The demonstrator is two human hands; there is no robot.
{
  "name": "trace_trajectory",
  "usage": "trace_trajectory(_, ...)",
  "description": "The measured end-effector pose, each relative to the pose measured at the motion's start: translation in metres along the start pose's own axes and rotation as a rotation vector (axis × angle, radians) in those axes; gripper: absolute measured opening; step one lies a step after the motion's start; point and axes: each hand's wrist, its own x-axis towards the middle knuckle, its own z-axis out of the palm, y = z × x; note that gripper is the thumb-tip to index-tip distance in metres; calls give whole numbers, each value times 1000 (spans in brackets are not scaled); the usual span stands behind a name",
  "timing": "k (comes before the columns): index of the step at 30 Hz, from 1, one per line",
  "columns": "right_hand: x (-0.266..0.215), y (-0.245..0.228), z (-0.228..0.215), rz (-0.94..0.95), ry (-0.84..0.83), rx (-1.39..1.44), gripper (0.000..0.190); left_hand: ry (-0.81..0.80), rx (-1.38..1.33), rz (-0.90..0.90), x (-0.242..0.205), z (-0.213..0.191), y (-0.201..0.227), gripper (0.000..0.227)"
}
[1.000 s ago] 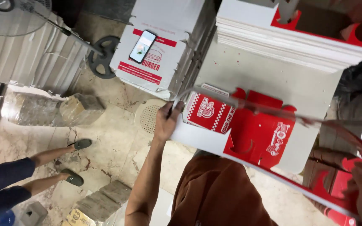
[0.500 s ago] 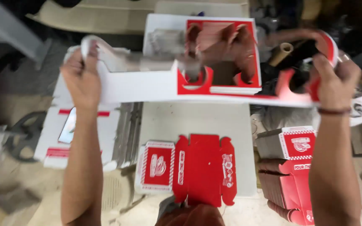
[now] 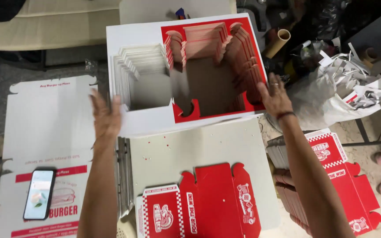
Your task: The person repeatedly picks up flat red and white cardboard sheets, folds them into small boxes, and stacks the finished boxes on the floor. The process is repeated multiple times throughout the clip.
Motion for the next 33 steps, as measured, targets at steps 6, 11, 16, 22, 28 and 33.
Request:
trace_trajectory(6,-60,-60,-35,-910,299,-130,100,-6,81,951,-1,-12,-11,119)
trace_trajectory(11,-32,-49,20,-1079,200,-708,28,-279,678,957,39,22,-14,92)
trace_trajectory(16,-37,-61,15,-1009,152,-794,24,-248,693,993,36,17,-14,89)
trace_trajectory(22,-29,-87,-47,-1113,96,-302,42,-274,535,931,6,-26,23,101)
trace_trajectory(28,55,-64,-34,78,123,-200,86,-1,373,175,136,9,30,76)
trace_trajectory(33,77,-74,-24,258,-61,-222,89,-104,354,-80,170,17,41,27)
